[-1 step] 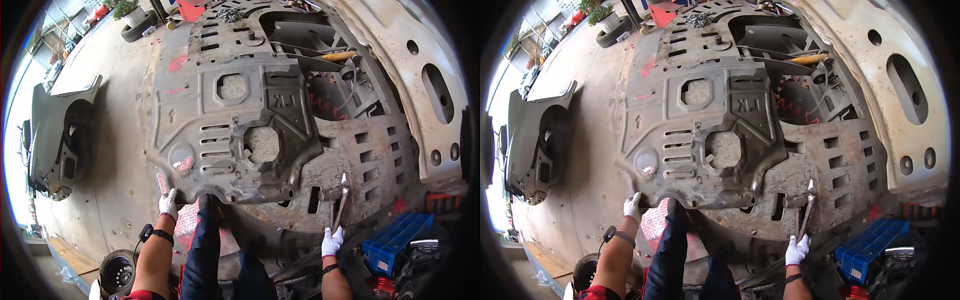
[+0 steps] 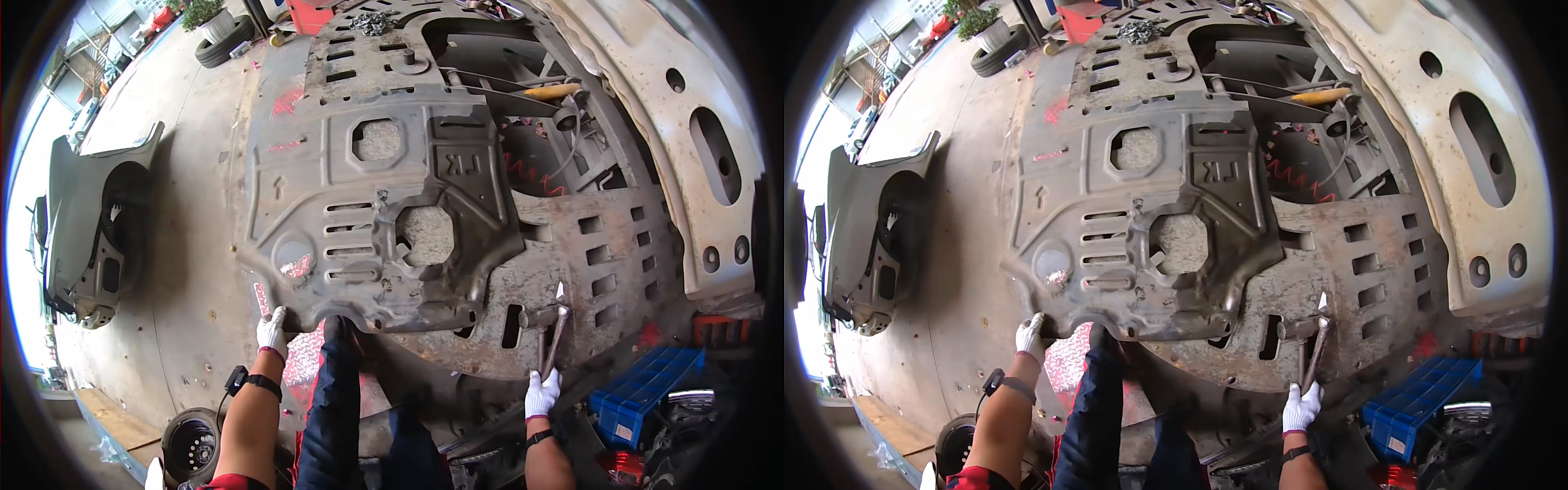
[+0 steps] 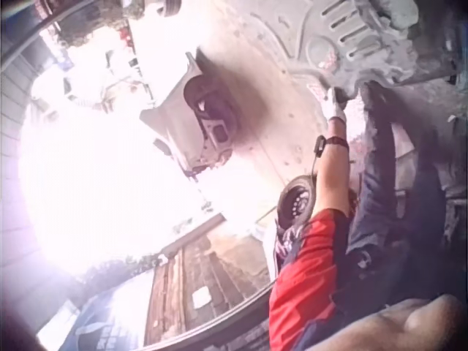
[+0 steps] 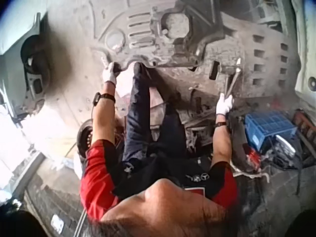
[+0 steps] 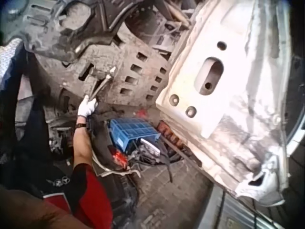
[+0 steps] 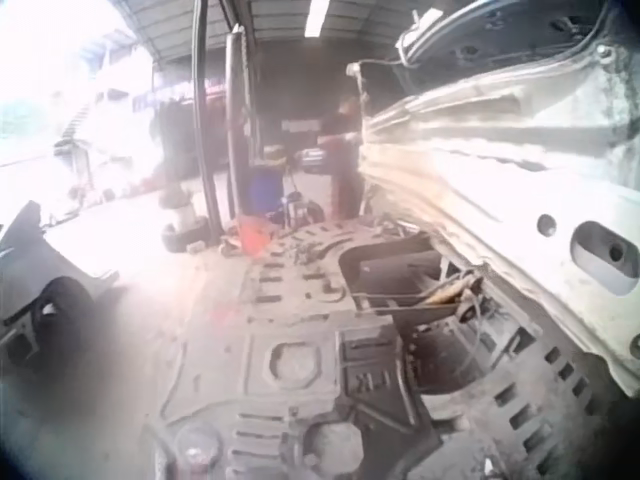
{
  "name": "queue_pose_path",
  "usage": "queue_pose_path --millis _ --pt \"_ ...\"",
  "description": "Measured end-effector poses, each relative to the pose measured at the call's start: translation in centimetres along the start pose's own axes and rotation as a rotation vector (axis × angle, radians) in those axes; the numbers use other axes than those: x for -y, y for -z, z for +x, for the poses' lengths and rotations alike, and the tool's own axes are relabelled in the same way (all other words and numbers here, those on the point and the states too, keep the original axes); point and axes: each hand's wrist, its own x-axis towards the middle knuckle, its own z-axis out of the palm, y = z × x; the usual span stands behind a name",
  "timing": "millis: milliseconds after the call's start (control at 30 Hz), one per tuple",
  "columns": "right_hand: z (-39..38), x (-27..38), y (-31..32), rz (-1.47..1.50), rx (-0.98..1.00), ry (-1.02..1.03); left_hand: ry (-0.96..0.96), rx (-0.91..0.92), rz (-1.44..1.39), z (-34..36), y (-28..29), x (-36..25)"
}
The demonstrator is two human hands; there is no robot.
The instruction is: Using a hammer and a heavy metal block to straighten out dents and bends in a vehicle skid plate.
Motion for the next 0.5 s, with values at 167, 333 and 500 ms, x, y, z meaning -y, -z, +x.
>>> queue_pose_path --millis 167,333,500 --pt "-0.1 0.7 0.0 0.041 0.069 -0.054 -0.045 0.026 -0.039 2.2 1.2 -1.5" --pt "-0.5 1.1 0.5 -0.034 -0.041 0.007 -0.045 0.017 -0.035 2.0 0.8 -1.8" --pt "-1.5 6.4 3.1 0.119 -0.069 0.053 -0.030 -0.057 -0.108 -1.4 2.2 0.3"
